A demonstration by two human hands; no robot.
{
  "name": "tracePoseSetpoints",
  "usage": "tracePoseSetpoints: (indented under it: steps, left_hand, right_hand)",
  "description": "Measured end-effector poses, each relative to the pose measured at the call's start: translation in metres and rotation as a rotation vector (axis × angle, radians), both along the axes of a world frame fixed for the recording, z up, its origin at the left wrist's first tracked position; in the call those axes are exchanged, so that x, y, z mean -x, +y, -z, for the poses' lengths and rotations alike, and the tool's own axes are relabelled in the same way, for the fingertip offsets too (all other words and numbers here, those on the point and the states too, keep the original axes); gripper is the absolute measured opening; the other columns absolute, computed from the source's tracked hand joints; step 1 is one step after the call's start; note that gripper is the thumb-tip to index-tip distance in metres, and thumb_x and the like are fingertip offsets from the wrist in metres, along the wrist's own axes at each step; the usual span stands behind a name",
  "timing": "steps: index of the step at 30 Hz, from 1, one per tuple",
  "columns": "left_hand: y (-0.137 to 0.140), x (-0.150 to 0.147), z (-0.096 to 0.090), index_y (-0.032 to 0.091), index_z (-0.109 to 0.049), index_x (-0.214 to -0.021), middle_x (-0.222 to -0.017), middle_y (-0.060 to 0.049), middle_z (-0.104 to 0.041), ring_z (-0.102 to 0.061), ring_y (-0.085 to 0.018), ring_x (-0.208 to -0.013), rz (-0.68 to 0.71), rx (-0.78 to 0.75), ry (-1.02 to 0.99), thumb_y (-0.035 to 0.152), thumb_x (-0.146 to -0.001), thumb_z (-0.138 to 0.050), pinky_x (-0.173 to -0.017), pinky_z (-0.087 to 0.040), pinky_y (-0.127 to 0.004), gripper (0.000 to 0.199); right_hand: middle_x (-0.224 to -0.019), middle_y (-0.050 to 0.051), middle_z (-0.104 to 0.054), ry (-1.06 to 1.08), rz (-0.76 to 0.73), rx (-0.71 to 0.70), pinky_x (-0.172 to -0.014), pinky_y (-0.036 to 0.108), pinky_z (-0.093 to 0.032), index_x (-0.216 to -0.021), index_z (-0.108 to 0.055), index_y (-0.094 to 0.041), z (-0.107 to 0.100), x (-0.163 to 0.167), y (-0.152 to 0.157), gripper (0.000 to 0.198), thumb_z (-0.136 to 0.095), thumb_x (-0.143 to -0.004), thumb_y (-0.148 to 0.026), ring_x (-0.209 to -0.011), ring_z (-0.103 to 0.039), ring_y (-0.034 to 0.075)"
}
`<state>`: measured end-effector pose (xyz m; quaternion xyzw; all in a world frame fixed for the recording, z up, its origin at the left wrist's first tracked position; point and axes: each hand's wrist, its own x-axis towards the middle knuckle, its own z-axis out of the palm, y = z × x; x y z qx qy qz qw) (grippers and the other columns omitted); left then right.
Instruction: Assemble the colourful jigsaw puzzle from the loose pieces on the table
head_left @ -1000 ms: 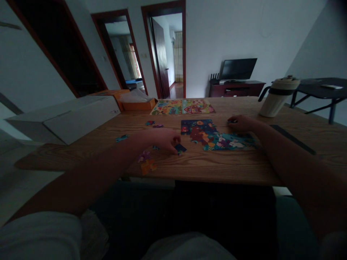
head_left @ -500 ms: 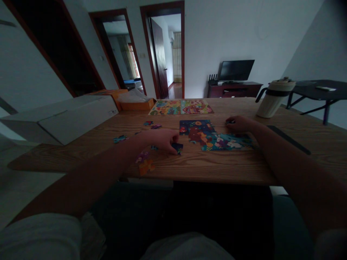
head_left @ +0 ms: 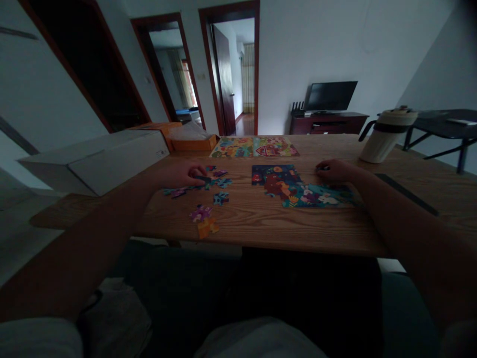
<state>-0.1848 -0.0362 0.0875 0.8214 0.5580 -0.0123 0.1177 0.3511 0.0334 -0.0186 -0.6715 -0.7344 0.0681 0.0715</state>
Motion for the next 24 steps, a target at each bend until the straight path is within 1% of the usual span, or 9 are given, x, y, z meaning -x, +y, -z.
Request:
tracePoseSetpoints:
  steps: [3, 5, 7, 10, 11, 13, 17, 21, 24]
  left_hand:
    - [0.003, 0.025, 0.006, 0.023, -0.064, -0.126, -0.096, -0.004, -0.075, -0.067, -0.023, -0.081, -0.016, 0.134, 0.032, 0.064, -0.076, -0.059, -0.068, -0.047, -0.029, 0.064]
    - [0.004, 0.034, 0.010, 0.023, -0.066, -0.123, -0.096, -0.005, -0.075, -0.068, -0.023, -0.079, -0.041, 0.170, 0.074, 0.064, -0.077, -0.057, -0.068, -0.048, -0.030, 0.062]
    - [0.002, 0.036, 0.014, 0.024, -0.070, -0.117, -0.103, -0.006, -0.075, -0.068, -0.025, -0.088, -0.039, 0.110, 0.130, 0.063, -0.080, -0.055, -0.076, -0.049, -0.032, 0.056]
    - [-0.009, 0.021, 0.019, 0.024, -0.073, -0.114, -0.122, -0.009, -0.070, -0.063, -0.030, -0.110, 0.030, -0.082, 0.171, 0.064, -0.083, -0.053, -0.095, -0.045, -0.036, 0.054]
    - [-0.014, 0.013, 0.021, 0.024, -0.073, -0.116, -0.128, -0.009, -0.067, -0.060, -0.031, -0.116, 0.060, -0.113, 0.170, 0.065, -0.083, -0.054, -0.099, -0.043, -0.038, 0.056]
    - [-0.025, -0.005, 0.026, 0.024, -0.071, -0.120, -0.133, -0.011, -0.064, -0.058, -0.033, -0.120, 0.119, -0.096, 0.157, 0.066, -0.081, -0.059, -0.102, -0.041, -0.039, 0.059]
    - [-0.034, -0.034, 0.037, 0.025, -0.070, -0.120, -0.129, -0.011, -0.064, -0.059, -0.031, -0.117, 0.206, -0.038, 0.153, 0.062, -0.084, -0.060, -0.099, -0.043, -0.040, 0.052]
    - [-0.021, -0.040, 0.042, 0.022, -0.068, -0.116, -0.118, -0.010, -0.068, -0.064, -0.028, -0.104, 0.119, 0.036, 0.136, 0.061, -0.078, -0.067, -0.086, -0.048, -0.034, 0.055]
    - [-0.008, -0.041, 0.042, 0.022, -0.065, -0.117, -0.110, -0.008, -0.070, -0.067, -0.026, -0.096, 0.094, 0.118, 0.113, 0.062, -0.072, -0.072, -0.077, -0.049, -0.031, 0.060]
  right_hand:
    - [-0.112, 0.012, -0.075, 0.021, 0.008, 0.000, -0.082, 0.034, -0.056, -0.120, -0.073, -0.017, 0.001, -0.001, -0.001, 0.039, -0.059, -0.087, -0.032, -0.089, -0.072, 0.025]
    - [-0.112, 0.012, -0.075, 0.043, 0.018, 0.018, -0.079, 0.032, -0.056, -0.121, -0.072, -0.016, 0.000, 0.001, -0.004, 0.040, -0.057, -0.088, -0.032, -0.085, -0.072, 0.024]
    - [-0.110, 0.012, -0.076, 0.069, 0.036, 0.053, -0.075, 0.031, -0.056, -0.124, -0.071, -0.015, -0.002, 0.004, -0.008, 0.042, -0.056, -0.088, -0.031, -0.081, -0.072, 0.023]
    - [-0.107, 0.012, -0.076, 0.082, 0.057, 0.072, -0.073, 0.031, -0.056, -0.125, -0.071, -0.015, -0.006, 0.008, -0.012, 0.043, -0.057, -0.087, -0.031, -0.079, -0.072, 0.023]
    - [-0.107, 0.012, -0.076, 0.078, 0.059, 0.063, -0.073, 0.031, -0.056, -0.124, -0.071, -0.015, -0.006, 0.008, -0.012, 0.043, -0.058, -0.087, -0.031, -0.080, -0.072, 0.024]
    - [-0.106, 0.012, -0.077, 0.074, 0.055, 0.047, -0.073, 0.032, -0.056, -0.124, -0.072, -0.016, -0.006, 0.007, -0.012, 0.043, -0.058, -0.087, -0.032, -0.081, -0.072, 0.024]
    - [-0.106, 0.011, -0.077, 0.065, 0.032, 0.053, -0.076, 0.035, -0.057, -0.122, -0.072, -0.018, -0.003, 0.003, -0.007, 0.041, -0.058, -0.086, -0.034, -0.083, -0.072, 0.025]
    - [-0.116, 0.012, -0.074, 0.019, 0.033, 0.002, -0.084, 0.033, -0.055, -0.120, -0.074, -0.018, -0.001, 0.003, -0.001, 0.040, -0.061, -0.086, -0.035, -0.091, -0.072, 0.025]
    - [-0.114, 0.011, -0.075, 0.019, 0.041, 0.012, -0.083, 0.032, -0.055, -0.122, -0.073, -0.019, -0.001, 0.004, -0.001, 0.041, -0.062, -0.086, -0.034, -0.089, -0.072, 0.025]
